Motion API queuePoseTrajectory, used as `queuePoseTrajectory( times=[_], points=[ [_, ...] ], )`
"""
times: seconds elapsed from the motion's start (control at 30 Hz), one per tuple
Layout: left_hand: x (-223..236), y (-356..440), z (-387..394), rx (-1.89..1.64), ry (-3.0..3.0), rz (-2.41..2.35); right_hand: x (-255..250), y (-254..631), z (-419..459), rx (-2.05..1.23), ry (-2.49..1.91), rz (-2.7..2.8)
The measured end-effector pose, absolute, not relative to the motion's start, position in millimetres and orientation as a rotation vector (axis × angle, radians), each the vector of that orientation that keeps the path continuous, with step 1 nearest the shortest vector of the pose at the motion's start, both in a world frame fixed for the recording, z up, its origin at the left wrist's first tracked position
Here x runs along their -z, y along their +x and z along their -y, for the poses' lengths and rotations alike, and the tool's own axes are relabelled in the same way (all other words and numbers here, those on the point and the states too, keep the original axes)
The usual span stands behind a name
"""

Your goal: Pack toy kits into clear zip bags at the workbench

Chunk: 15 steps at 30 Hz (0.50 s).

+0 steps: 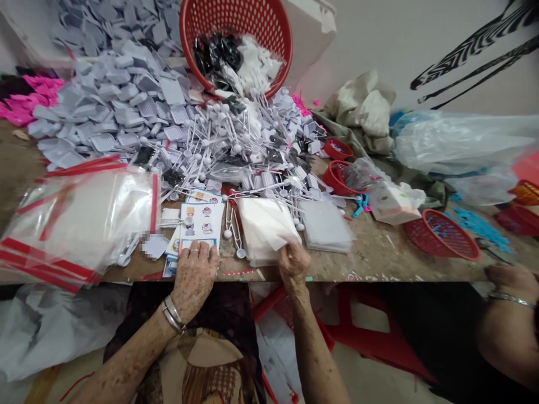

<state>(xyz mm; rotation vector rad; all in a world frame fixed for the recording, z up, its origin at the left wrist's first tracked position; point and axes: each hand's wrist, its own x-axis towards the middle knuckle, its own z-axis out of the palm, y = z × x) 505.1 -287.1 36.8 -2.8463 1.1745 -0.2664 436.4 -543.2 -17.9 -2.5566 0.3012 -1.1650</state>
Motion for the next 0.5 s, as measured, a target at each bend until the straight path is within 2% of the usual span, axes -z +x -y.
queuePoseTrajectory(
  times=[0.13,0.3,0.4,0.5],
  points=[
    [-35.4,504.3,286.7,0.274,-2.854,-1.185,28.6,435.8,537.5,1.332,-2.529,-0.270],
    [-34.4,503.3,286.0,0.280,-2.870,-1.178,30.9,433.5,539.8,1.344,-2.584,-0.160],
    [-34.0,503.5,285.9,0.292,-2.866,-1.184,21.1,431.0,538.6,1.225,-2.664,-0.035],
    [-33.3,503.7,285.8,0.308,-2.857,-1.193,10.2,428.5,535.2,0.942,-2.869,0.061]
  ],
)
